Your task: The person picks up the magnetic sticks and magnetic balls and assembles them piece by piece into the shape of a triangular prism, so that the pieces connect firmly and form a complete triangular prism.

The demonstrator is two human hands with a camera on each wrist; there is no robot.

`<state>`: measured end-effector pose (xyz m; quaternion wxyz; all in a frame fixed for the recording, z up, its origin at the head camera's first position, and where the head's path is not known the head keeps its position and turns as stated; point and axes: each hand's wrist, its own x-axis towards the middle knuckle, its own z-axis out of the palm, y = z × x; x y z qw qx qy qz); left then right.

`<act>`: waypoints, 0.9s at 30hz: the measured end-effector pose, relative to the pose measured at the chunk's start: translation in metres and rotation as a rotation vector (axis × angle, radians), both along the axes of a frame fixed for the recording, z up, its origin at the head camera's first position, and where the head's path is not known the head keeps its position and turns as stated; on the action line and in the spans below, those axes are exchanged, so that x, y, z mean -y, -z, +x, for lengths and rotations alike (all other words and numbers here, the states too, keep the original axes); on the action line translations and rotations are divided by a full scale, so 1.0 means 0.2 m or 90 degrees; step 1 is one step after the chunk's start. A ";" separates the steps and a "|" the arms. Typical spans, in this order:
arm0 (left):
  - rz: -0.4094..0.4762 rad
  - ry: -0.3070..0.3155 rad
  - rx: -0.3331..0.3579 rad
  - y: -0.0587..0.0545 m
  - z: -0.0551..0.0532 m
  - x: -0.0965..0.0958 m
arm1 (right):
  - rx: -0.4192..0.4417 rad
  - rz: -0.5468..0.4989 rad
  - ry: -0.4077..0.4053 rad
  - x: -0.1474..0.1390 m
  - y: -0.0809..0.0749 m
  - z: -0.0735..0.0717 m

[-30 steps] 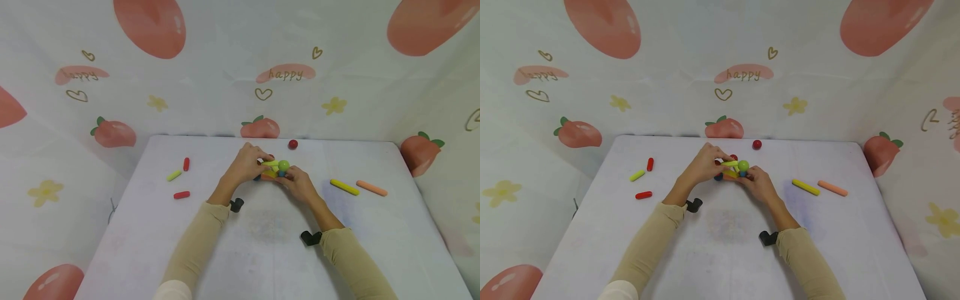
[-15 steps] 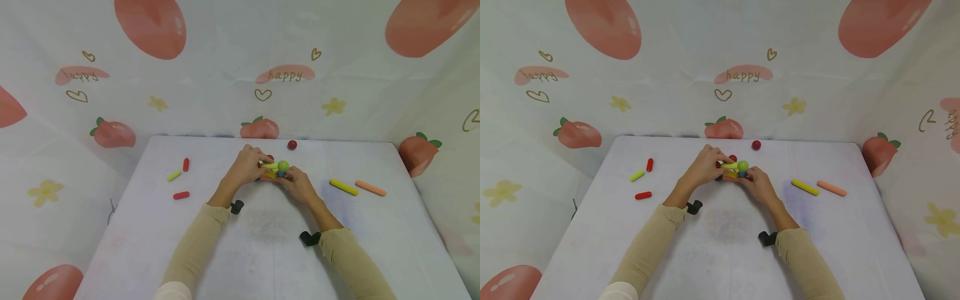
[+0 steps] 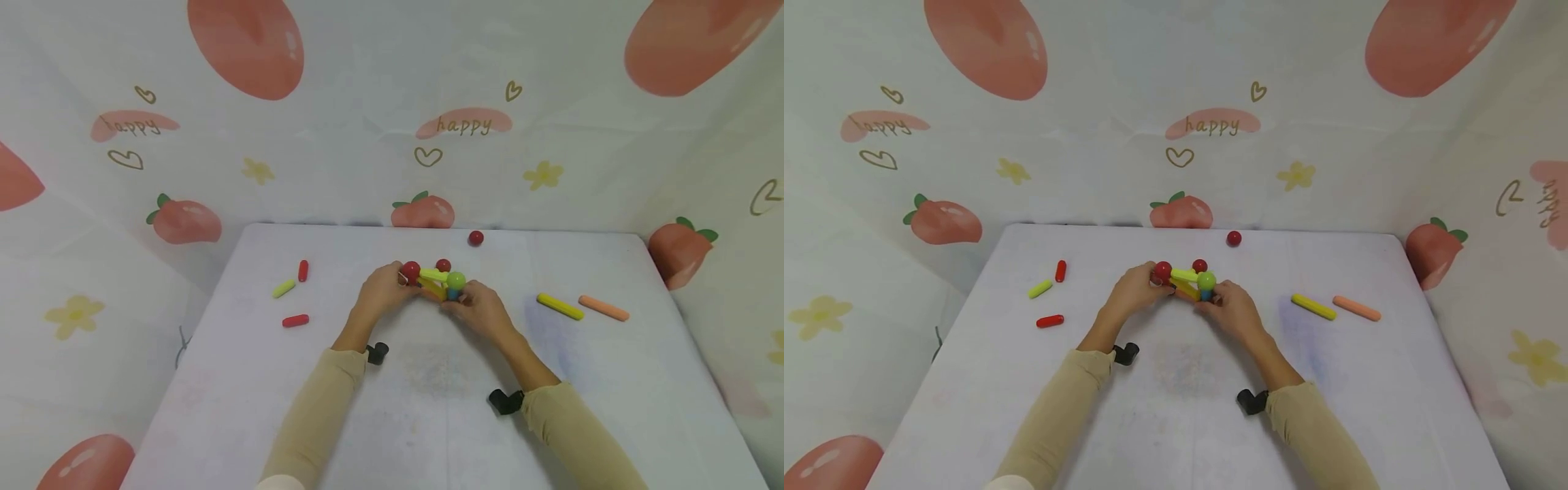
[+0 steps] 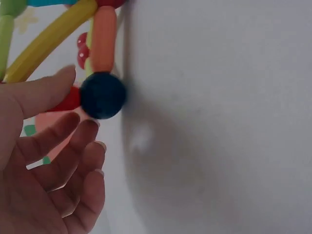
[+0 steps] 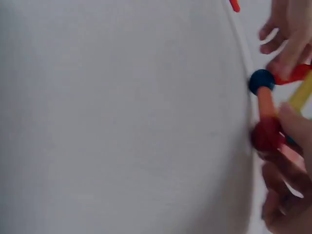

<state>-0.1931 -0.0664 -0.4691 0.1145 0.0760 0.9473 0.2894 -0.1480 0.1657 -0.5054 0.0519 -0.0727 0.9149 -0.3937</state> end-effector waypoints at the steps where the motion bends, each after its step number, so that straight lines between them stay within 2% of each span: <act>1: -0.002 -0.007 0.000 0.01 0.00 0.00 | 0.023 0.007 -0.027 -0.01 -0.02 0.00; 4: 0.013 -0.021 -0.005 0.05 -0.01 0.01 | 0.080 0.019 -0.087 -0.05 -0.09 0.00; 7: 0.046 -0.027 -0.009 0.07 -0.02 0.01 | 0.067 0.034 -0.081 -0.09 -0.12 -0.04; 10: 0.078 -0.014 -0.016 0.10 -0.04 0.01 | 0.040 0.033 -0.057 -0.09 -0.10 -0.09; 14: 0.100 0.007 -0.004 0.11 -0.04 0.00 | 0.014 0.046 -0.069 -0.07 -0.04 -0.14; 19: 0.068 0.009 0.042 0.06 0.02 0.00 | -0.006 0.058 -0.043 -0.08 0.00 -0.13; 23: 0.038 0.035 0.101 0.04 0.09 0.00 | -0.008 0.067 -0.024 -0.09 0.00 -0.10; 27: 0.039 0.056 0.106 0.05 0.14 -0.01 | -0.003 0.070 -0.020 -0.08 -0.01 -0.08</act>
